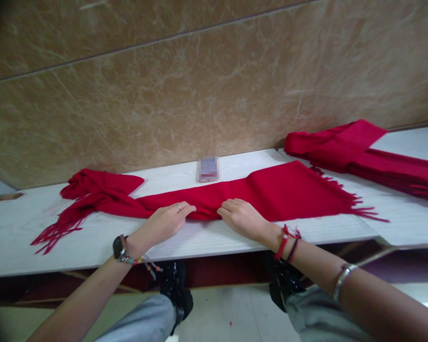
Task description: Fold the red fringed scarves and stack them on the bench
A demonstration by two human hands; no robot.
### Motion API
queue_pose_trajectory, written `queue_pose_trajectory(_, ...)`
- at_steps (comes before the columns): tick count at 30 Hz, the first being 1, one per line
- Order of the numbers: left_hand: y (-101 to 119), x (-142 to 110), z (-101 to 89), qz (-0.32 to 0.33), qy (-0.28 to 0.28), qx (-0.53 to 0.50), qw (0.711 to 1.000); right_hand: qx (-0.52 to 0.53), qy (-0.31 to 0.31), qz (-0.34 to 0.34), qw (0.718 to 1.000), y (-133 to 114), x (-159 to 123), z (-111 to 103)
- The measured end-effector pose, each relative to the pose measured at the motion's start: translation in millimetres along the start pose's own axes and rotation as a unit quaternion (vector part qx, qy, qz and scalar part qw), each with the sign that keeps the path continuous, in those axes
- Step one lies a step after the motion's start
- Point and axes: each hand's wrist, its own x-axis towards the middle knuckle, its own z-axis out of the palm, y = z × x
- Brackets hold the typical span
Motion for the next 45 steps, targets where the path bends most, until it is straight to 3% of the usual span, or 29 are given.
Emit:
queue_pose_trajectory(11, 35, 22, 14.0, -0.055, 0.106, -0.001, 0.993, 0.06, 0.073, 0.007, 0.996, -8, 9, -1)
queue_pose_trajectory(15, 30, 20, 6.2, -0.042, 0.102, -0.023, 0.994, 0.057, 0.063, 0.005, 0.996, -7, 6, 0)
queue_pose_trajectory(20, 16, 4, -0.1, -0.061, 0.016, -0.003, 0.998, 0.06, 0.044, -0.023, 0.997, -9, 2, -1)
queue_pose_trajectory(24, 6, -8, -5.0, -0.09, -0.006, 0.03, 0.995, 0.061, 0.048, -0.036, 0.996, -9, 2, 0)
queue_pose_trajectory(29, 5, -19, -8.4, -0.036, -0.031, 0.015, 0.999, 0.052, 0.037, -0.049, 0.997, -10, 3, 0)
queue_pose_trajectory(34, 1, -25, -5.3, -0.023, 0.013, 0.003, 1.0, 0.036, 0.029, -0.067, 0.997, -10, 3, -1)
queue_pose_trajectory(40, -1, -26, -3.7, -0.022, -0.008, 0.061, 0.998, 0.042, 0.021, -0.069, 0.997, -10, 3, -2)
queue_pose_trajectory(45, -2, -34, -5.2, -0.008, 0.08, 0.063, 0.995, 0.061, 0.02, -0.051, 0.997, -9, 2, 1)
